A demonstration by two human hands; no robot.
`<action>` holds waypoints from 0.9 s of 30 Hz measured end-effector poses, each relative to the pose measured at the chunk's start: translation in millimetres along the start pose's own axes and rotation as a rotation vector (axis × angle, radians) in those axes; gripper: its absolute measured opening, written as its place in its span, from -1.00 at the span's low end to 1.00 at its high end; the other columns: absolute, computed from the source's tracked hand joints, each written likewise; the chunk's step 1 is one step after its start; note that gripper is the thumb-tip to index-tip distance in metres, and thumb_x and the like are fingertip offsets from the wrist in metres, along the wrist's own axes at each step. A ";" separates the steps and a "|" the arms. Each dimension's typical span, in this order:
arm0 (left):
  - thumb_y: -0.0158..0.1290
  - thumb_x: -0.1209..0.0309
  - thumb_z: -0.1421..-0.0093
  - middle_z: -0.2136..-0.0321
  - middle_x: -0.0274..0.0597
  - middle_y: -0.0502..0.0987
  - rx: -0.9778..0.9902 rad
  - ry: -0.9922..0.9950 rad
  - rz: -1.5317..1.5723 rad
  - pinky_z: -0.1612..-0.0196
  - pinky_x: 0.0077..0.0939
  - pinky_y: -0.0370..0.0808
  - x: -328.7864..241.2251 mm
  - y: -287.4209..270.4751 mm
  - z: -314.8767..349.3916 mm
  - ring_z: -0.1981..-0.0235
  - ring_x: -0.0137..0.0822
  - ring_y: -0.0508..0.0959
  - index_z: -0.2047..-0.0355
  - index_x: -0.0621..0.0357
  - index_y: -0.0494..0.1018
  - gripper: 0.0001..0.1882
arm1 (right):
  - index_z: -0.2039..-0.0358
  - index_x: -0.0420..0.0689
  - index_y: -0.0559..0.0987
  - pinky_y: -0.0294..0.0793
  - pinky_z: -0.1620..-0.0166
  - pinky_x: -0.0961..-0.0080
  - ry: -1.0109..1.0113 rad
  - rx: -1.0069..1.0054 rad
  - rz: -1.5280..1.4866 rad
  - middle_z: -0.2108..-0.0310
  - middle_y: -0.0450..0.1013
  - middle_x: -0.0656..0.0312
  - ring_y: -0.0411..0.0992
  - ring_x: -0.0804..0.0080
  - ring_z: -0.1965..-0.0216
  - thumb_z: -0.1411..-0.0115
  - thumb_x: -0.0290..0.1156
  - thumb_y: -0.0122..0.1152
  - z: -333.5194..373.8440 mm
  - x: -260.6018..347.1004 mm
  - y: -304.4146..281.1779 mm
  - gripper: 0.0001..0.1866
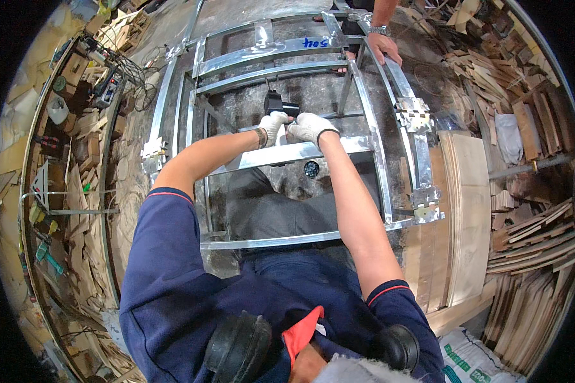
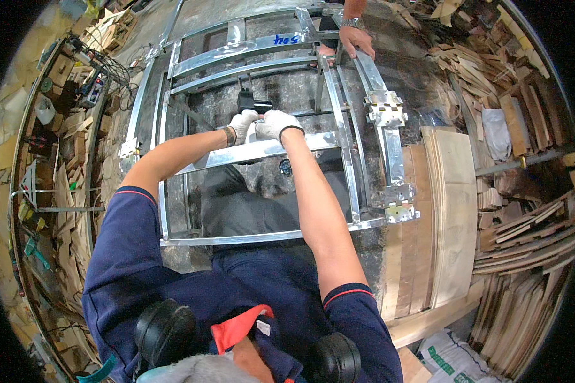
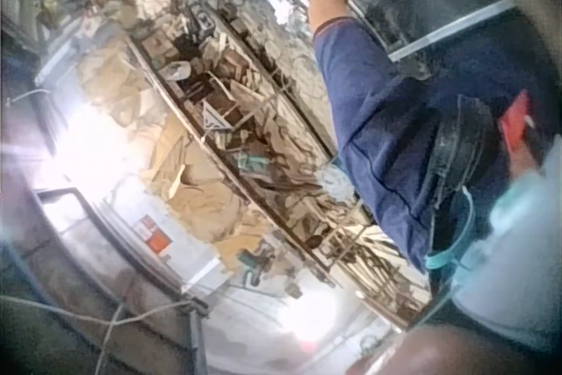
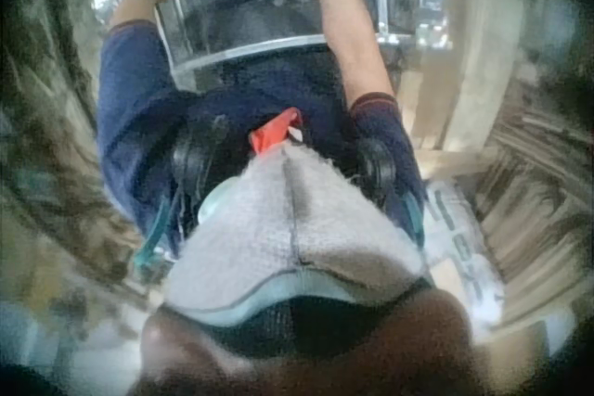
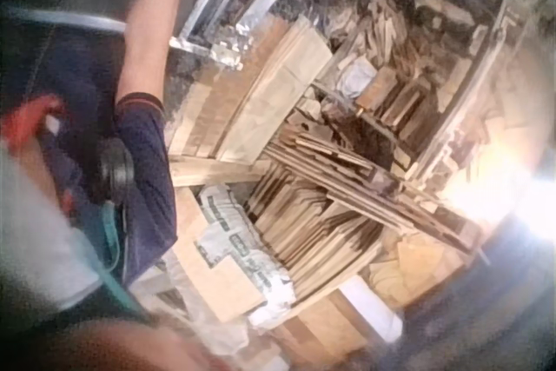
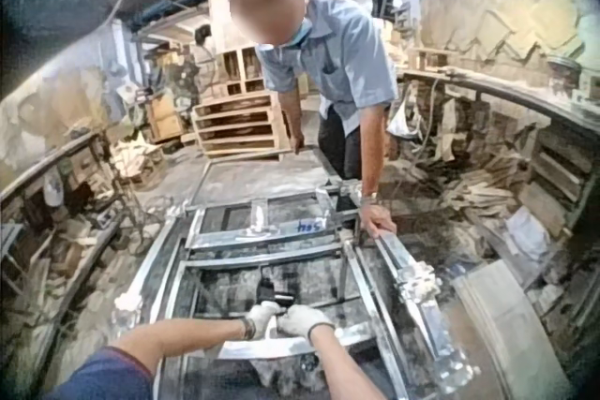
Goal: The person sits on the floor and assembles a metal frame by hand, using a power drill to fasten components. They handle metal bars and a small black device, positioning and securing them within the frame structure.
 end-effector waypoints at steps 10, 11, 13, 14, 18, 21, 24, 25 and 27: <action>0.12 0.47 0.05 0.49 -0.02 0.51 -0.108 -0.245 0.026 0.48 -0.30 0.49 12.0 1.0 -12.0 0.51 -0.19 0.53 0.44 0.33 0.48 -0.83 | 0.34 -0.23 0.64 0.48 0.11 0.12 -0.004 -0.131 0.049 0.27 0.54 -0.15 0.52 -0.08 0.18 -0.08 0.01 0.07 -10.7 -7.2 6.3 -0.50; 0.10 0.49 0.05 0.51 -0.03 0.50 -0.071 -0.296 0.124 0.51 -0.31 0.48 13.7 3.2 -14.9 0.54 -0.20 0.52 0.47 0.32 0.47 -0.86 | 0.33 -0.22 0.63 0.47 0.12 0.11 -0.014 -0.128 0.064 0.28 0.53 -0.16 0.51 -0.10 0.19 -0.08 0.02 0.07 -12.2 -6.3 5.8 -0.50; 0.06 0.47 0.01 0.59 -0.10 0.46 -0.039 -0.282 0.140 0.54 -0.31 0.44 11.0 5.8 -17.8 0.61 -0.23 0.48 0.48 0.23 0.47 -0.91 | 0.33 -0.21 0.63 0.47 0.12 0.12 -0.031 -0.153 0.017 0.28 0.53 -0.17 0.50 -0.11 0.19 -0.07 0.02 0.08 -11.9 -4.9 3.6 -0.50; 0.04 0.46 -0.01 0.63 -0.14 0.45 -0.018 -0.293 0.157 0.56 -0.32 0.42 9.9 8.2 -17.2 0.64 -0.25 0.47 0.49 0.18 0.46 -0.93 | 0.33 -0.21 0.63 0.47 0.12 0.12 -0.013 -0.132 0.008 0.28 0.53 -0.17 0.50 -0.11 0.19 -0.07 0.03 0.08 -11.5 -4.5 4.9 -0.50; 0.06 0.44 0.00 0.68 -0.23 0.36 -0.078 -0.228 0.277 0.64 -0.50 0.28 2.7 16.9 -6.4 0.73 -0.35 0.34 0.55 0.12 0.44 -0.95 | 0.32 -0.23 0.61 0.46 0.09 0.12 0.047 -0.155 0.053 0.28 0.52 -0.19 0.49 -0.13 0.17 -0.05 -0.01 0.08 -7.6 -3.1 1.9 -0.51; 0.07 0.40 -0.05 0.67 -0.27 0.37 -0.163 -0.102 0.214 0.63 -0.49 0.30 -7.8 17.7 2.4 0.71 -0.36 0.36 0.55 0.08 0.44 -0.91 | 0.29 -0.23 0.60 0.45 0.07 0.12 0.029 -0.206 0.059 0.26 0.51 -0.19 0.48 -0.12 0.14 -0.10 -0.04 0.06 -5.3 -0.1 -2.5 -0.53; 0.09 0.35 -0.08 0.67 -0.30 0.38 -0.048 -0.117 0.253 0.64 -0.49 0.31 -14.1 23.3 8.8 0.71 -0.40 0.37 0.55 0.07 0.44 -0.87 | 0.27 -0.20 0.59 0.44 0.06 0.11 0.085 -0.258 0.078 0.26 0.51 -0.18 0.48 -0.10 0.13 -0.13 -0.01 0.07 -3.6 -2.5 -7.6 -0.53; 0.08 0.32 -0.09 0.68 -0.32 0.38 -0.078 -0.090 0.210 0.65 -0.48 0.32 -17.6 22.2 10.6 0.73 -0.41 0.36 0.56 0.07 0.44 -0.85 | 0.27 -0.19 0.59 0.44 0.06 0.10 0.100 -0.286 0.090 0.26 0.52 -0.17 0.48 -0.10 0.13 -0.14 0.00 0.07 -2.8 -2.9 -9.3 -0.53; 0.08 0.31 -0.09 0.67 -0.32 0.39 -0.022 -0.136 0.227 0.64 -0.49 0.33 -19.4 24.1 14.8 0.73 -0.42 0.36 0.55 0.07 0.44 -0.85 | 0.28 -0.19 0.59 0.44 0.08 0.10 0.082 -0.384 0.086 0.27 0.52 -0.16 0.48 -0.10 0.15 -0.15 0.01 0.08 -0.4 -1.4 -14.2 -0.54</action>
Point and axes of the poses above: each hand's wrist, its own z-axis away from the middle knuckle, its own y-axis out of the palm, x = y × z, the point moved 5 cm from there along -z, towards the middle knuckle
